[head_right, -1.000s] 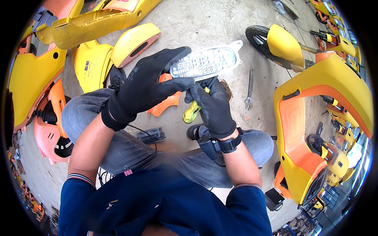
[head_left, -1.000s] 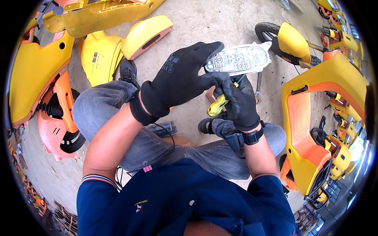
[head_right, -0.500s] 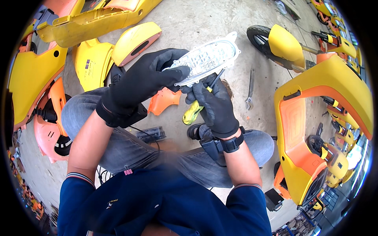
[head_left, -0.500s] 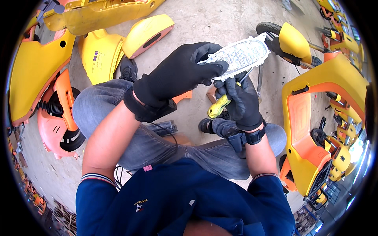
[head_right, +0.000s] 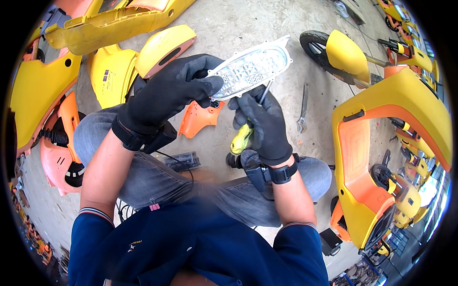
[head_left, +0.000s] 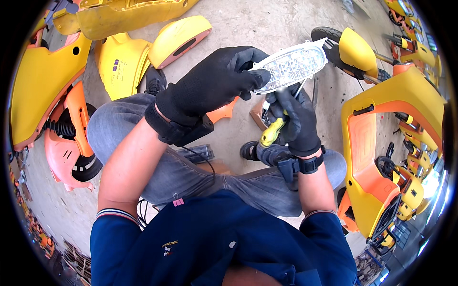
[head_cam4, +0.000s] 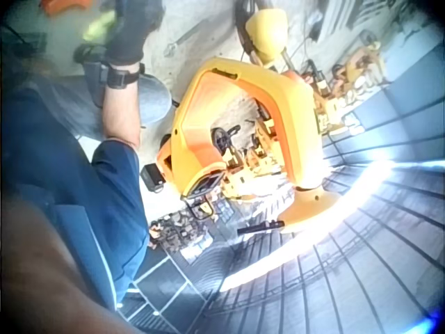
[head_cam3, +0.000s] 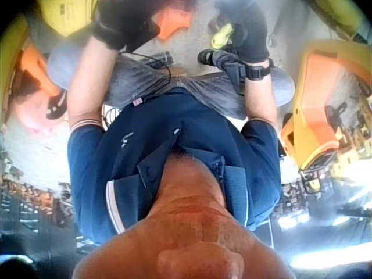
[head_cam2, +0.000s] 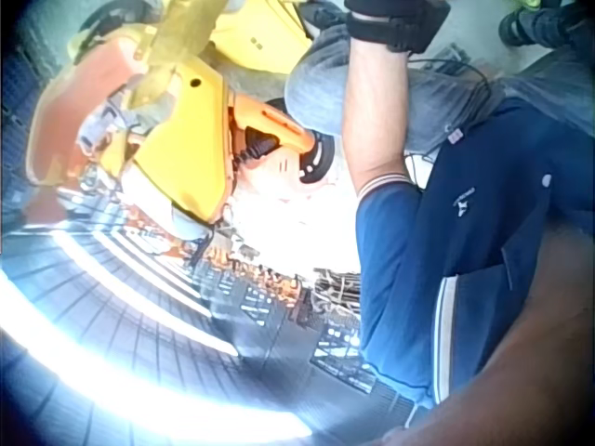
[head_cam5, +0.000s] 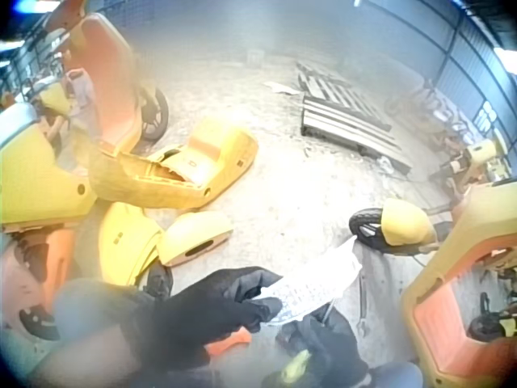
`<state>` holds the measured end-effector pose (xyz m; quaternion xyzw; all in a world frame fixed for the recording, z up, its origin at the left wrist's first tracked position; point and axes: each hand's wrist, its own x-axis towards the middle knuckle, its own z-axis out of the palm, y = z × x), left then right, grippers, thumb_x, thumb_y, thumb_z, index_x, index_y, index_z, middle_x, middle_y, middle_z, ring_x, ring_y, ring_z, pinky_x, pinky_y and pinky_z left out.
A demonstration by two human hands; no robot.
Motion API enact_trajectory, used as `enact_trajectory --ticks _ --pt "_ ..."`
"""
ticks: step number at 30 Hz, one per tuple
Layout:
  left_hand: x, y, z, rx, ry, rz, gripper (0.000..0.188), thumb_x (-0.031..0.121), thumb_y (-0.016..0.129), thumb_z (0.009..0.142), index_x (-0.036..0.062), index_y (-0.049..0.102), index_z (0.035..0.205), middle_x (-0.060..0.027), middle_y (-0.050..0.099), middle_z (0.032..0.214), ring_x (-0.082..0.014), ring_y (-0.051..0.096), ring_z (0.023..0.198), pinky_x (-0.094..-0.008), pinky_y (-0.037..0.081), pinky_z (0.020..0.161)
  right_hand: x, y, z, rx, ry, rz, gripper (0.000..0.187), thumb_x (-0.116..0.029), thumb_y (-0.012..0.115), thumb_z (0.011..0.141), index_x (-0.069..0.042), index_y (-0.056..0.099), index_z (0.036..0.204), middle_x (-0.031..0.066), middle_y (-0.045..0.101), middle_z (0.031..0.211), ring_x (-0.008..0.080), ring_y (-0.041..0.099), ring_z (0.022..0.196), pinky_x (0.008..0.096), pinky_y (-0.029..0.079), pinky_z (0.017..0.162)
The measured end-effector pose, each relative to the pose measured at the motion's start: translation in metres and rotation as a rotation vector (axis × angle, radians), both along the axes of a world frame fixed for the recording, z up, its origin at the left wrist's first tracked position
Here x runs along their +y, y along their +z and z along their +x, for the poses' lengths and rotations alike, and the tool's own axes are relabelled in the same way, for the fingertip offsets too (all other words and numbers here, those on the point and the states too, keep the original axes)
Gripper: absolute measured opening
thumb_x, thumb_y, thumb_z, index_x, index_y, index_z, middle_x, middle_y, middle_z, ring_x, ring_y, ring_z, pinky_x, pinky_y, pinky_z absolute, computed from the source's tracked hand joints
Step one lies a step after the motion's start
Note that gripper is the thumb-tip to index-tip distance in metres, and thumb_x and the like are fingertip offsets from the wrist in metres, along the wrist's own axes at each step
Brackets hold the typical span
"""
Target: The person sits on the floor and uses a yellow-handled screwdriver to tighten screws into a white LED light module. They repeatedly rotate the module to access different screw holes and secure the internal components.
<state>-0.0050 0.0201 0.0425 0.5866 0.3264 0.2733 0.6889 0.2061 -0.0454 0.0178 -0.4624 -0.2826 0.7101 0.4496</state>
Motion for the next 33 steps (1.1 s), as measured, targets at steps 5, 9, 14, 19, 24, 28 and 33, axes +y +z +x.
enact_trajectory --ticks 5,9,14,19,24,28,33 --pt "-0.002 -0.009 0.002 0.033 0.06 0.15 0.028 0.017 0.056 0.096 -0.0023 0.057 0.117 -0.0015 0.06 0.096 -0.0063 0.053 0.083 -0.0217 0.046 0.075 0.008 0.005 0.011 -0.114 -0.237 0.248 0.024 -0.025 0.052 0.101 -0.002 0.057 0.106 0.005 0.06 0.085 0.0063 0.05 0.061 0.0212 0.045 0.056" --pt "-0.004 -0.013 0.005 0.044 0.042 0.129 0.026 0.015 0.056 0.095 -0.0023 0.058 0.115 -0.0015 0.058 0.096 -0.0062 0.052 0.086 -0.0223 0.045 0.077 0.01 0.009 0.016 -0.461 -0.199 0.405 0.028 -0.025 0.049 0.103 0.0 0.057 0.111 0.0073 0.064 0.092 0.0061 0.052 0.064 0.0211 0.044 0.056" --pt "-0.004 -0.007 0.004 0.088 0.022 0.126 0.025 0.014 0.055 0.095 -0.0021 0.058 0.114 -0.0024 0.058 0.096 -0.0071 0.052 0.086 -0.0226 0.044 0.077 0.013 0.016 0.015 -0.405 -0.255 0.376 0.032 -0.018 0.054 0.1 0.002 0.052 0.125 0.009 0.064 0.097 0.007 0.056 0.066 0.0211 0.046 0.058" --pt "-0.003 -0.002 0.003 0.065 -0.003 0.056 0.027 0.014 0.055 0.095 -0.0027 0.056 0.117 -0.0032 0.059 0.098 -0.0081 0.054 0.087 -0.0231 0.045 0.079 0.014 0.015 0.022 -0.305 -0.269 0.28 0.04 -0.013 0.058 0.095 0.004 0.051 0.13 0.0068 0.062 0.096 0.0072 0.056 0.068 0.0214 0.048 0.061" --pt "-0.008 0.0 0.005 -0.03 -0.012 -0.079 0.033 0.017 0.053 0.097 -0.0032 0.053 0.123 -0.0053 0.06 0.1 -0.0082 0.057 0.085 -0.023 0.05 0.076 0.015 0.015 0.024 -0.297 -0.252 0.27 0.041 -0.01 0.06 0.092 0.005 0.052 0.13 0.0049 0.061 0.095 0.0069 0.056 0.069 0.0214 0.048 0.062" --pt "-0.007 -0.003 0.004 -0.011 -0.019 -0.079 0.035 0.016 0.052 0.097 -0.0029 0.052 0.126 -0.006 0.061 0.099 -0.0082 0.058 0.083 -0.0236 0.053 0.069 0.013 0.018 0.025 -0.28 -0.25 0.265 0.04 -0.01 0.061 0.092 0.006 0.054 0.128 0.0041 0.062 0.089 0.0071 0.056 0.069 0.0215 0.048 0.062" --pt "-0.007 -0.002 0.003 0.034 -0.034 -0.042 0.035 0.013 0.053 0.096 -0.0024 0.052 0.127 -0.006 0.061 0.099 -0.0083 0.057 0.081 -0.0234 0.052 0.068 0.014 0.018 0.028 -0.245 -0.211 0.217 0.03 -0.011 0.062 0.092 0.005 0.058 0.117 0.0027 0.06 0.077 0.0072 0.056 0.065 0.0219 0.047 0.06"
